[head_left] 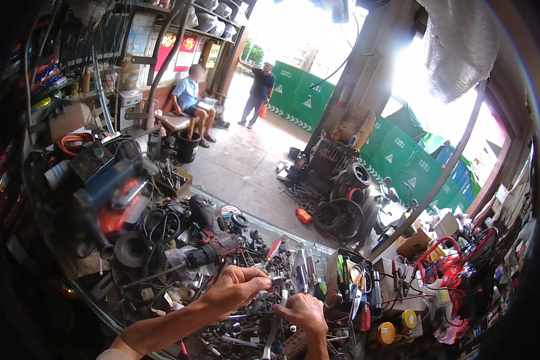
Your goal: The person is working at a cluttered workbench in a workshop, manipulating small mechanical parts and tools. They repeatedly pick up, inspect, and handle various metal components, including a long silver rod and small fasteners, using their hands and occasionally tools. The task involves sorting and examining these items amidst a disorganized array of equipment.
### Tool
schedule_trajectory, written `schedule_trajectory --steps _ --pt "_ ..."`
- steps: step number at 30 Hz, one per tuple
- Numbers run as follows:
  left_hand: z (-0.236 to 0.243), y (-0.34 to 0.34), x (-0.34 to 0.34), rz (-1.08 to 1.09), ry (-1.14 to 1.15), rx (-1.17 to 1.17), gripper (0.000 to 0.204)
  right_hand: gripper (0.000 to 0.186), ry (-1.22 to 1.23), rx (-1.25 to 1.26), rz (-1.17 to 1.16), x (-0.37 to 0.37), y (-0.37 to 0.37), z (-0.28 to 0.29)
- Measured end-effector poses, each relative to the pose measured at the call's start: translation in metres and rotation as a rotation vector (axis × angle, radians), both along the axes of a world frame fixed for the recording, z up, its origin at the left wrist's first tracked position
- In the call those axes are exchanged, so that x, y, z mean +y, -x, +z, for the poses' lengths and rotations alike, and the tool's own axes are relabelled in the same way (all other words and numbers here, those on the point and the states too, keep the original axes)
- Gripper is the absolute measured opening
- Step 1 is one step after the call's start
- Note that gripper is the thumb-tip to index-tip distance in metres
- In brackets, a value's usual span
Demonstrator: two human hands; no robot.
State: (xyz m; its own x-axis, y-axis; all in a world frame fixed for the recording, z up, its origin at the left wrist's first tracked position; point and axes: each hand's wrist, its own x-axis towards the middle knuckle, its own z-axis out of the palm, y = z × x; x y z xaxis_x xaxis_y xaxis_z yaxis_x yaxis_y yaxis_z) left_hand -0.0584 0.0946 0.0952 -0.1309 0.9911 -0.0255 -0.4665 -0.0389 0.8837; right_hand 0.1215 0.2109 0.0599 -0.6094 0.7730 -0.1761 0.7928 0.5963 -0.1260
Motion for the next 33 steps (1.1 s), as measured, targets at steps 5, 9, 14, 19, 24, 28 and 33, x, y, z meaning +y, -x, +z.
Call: schedule_trajectory --steps 5,9,14,19,24,28,33 --pt "0.003 -0.002 -0.002 0.014 0.003 -0.006 0.015 0.056 0.036 -0.068 -0.007 -0.002 0.006 0.002" --pt "0.0 -0.002 -0.001 0.001 -0.008 0.026 0.016 0.05 -0.003 -0.069 -0.014 -0.003 0.008 -0.001" --pt "0.0 -0.004 -0.001 0.006 0.009 0.04 0.017 0.045 -0.036 -0.064 -0.032 -0.006 0.012 -0.005" --pt "-0.002 -0.004 0.0 0.0 0.007 0.058 0.017 0.044 -0.036 -0.039 -0.05 -0.004 0.011 -0.008" --pt "0.0 -0.003 -0.002 0.0 -0.011 0.067 0.016 0.041 0.025 -0.019 -0.065 -0.005 0.01 -0.002" --pt "0.005 0.001 -0.005 0.007 0.014 -0.004 0.015 0.04 0.237 0.153 -0.192 -0.001 0.004 -0.002" --pt "0.024 0.018 -0.021 0.084 -0.082 -0.075 0.014 0.036 0.765 0.838 -0.287 -0.005 -0.003 0.013"
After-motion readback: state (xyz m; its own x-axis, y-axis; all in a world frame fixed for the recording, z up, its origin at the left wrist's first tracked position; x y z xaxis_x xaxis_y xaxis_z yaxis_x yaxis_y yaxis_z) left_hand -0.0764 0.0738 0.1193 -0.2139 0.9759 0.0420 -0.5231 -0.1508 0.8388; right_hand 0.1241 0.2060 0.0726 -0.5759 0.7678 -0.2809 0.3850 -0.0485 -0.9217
